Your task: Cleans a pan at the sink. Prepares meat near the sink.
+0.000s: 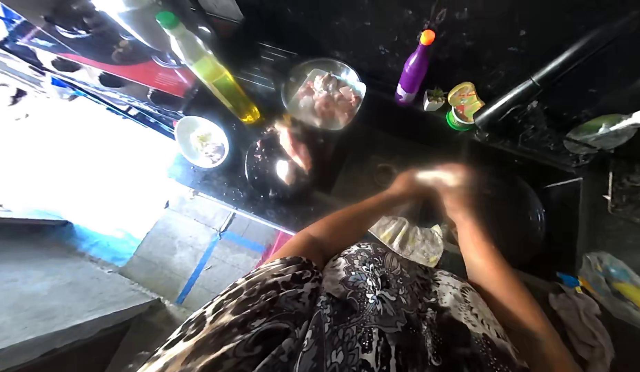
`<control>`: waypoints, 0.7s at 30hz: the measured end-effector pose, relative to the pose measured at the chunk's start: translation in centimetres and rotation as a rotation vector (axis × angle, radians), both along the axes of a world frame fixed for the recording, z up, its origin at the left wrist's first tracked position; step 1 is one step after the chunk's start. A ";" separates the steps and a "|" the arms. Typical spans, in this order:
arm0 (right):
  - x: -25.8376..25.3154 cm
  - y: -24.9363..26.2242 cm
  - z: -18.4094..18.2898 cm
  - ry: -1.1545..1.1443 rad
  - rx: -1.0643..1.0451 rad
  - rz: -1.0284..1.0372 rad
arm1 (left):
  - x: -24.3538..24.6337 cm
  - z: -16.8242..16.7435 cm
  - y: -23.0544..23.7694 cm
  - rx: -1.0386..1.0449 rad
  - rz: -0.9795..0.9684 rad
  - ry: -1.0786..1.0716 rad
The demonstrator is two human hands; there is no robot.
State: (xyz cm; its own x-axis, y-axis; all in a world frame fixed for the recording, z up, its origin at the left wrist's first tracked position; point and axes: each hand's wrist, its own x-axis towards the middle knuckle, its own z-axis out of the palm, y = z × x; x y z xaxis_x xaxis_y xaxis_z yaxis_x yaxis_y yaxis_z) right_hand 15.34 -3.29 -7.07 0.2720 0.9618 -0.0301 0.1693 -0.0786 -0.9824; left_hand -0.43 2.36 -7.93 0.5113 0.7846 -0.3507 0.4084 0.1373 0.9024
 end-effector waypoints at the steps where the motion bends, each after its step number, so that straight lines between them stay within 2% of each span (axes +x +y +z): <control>1: 0.9 -0.7 0.7 -0.138 -0.100 0.046 | -0.6 -0.1 0.5 0.025 0.052 0.020; 5: 7.4 -7.2 1.9 -0.600 -0.532 0.192 | -5.0 0.5 2.5 0.167 0.109 0.185; 8: 10.4 -15.0 2.5 -0.754 -0.861 0.234 | -9.2 0.7 2.8 0.231 0.206 0.202; 10: 10.7 -19.4 1.6 -0.770 -0.967 0.174 | -12.0 1.0 2.8 0.252 0.287 0.195; 13: 9.3 -22.6 -0.3 -0.795 -0.981 0.080 | -16.3 1.1 3.0 0.293 0.391 0.218; 17: 7.5 -23.4 -2.8 -0.889 -0.866 -0.039 | -22.0 2.2 2.5 0.336 0.554 0.247; 21: 5.6 -23.5 -2.3 -0.911 -0.797 -0.126 | -28.0 2.9 2.1 0.313 0.755 0.229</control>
